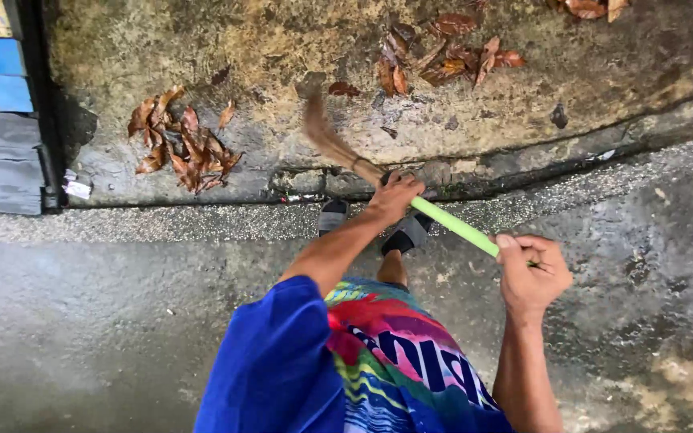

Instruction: The recorder is using a broom to sweep dried leaves on a concrete patio area.

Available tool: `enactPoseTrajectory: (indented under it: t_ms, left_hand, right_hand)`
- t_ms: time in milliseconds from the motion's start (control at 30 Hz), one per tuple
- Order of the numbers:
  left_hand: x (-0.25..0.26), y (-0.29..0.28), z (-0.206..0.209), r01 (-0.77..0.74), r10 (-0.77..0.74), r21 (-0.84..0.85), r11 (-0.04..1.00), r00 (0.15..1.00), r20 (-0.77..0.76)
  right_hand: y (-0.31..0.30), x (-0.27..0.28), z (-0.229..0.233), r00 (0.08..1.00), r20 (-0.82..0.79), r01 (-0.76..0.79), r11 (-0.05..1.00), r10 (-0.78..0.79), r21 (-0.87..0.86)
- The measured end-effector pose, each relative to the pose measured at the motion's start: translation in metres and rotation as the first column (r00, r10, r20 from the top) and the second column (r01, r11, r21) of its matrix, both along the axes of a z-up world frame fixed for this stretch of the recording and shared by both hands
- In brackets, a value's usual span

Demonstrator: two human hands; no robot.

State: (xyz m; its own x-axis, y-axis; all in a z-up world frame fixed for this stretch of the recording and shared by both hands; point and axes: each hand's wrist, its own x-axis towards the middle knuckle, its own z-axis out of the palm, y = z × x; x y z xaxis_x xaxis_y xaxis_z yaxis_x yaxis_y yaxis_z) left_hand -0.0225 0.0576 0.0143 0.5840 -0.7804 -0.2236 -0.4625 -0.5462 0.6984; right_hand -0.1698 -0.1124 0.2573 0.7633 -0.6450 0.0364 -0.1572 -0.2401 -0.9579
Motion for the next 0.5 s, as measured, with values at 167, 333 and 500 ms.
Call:
enactPoseTrajectory:
  t_ms: [167, 333, 500]
  left_hand:
    - [0.003, -0.037, 0.052, -0.075, 0.075, 0.087, 0.993, 0.997, 0.008]
    - [0.009, -0.126, 0.106, -0.023, 0.026, -0.081, 0.996, 0.999, 0.044]
    - [0.013, -0.189, 0.052, 0.021, 0.0, -0.218, 0.976, 0.995, 0.098]
  right_hand:
    - [-0.049, -0.009, 0.029, 0.988, 0.147, -0.034, 0.998, 0.042, -0.053]
    - [-0.086, -0.033, 0.076, 0.962, 0.272, -0.009, 0.997, 0.029, -0.076]
    - [-0.107, -0.032, 0.068, 0.989, 0.124, -0.018, 0.885, 0.086, -0.466]
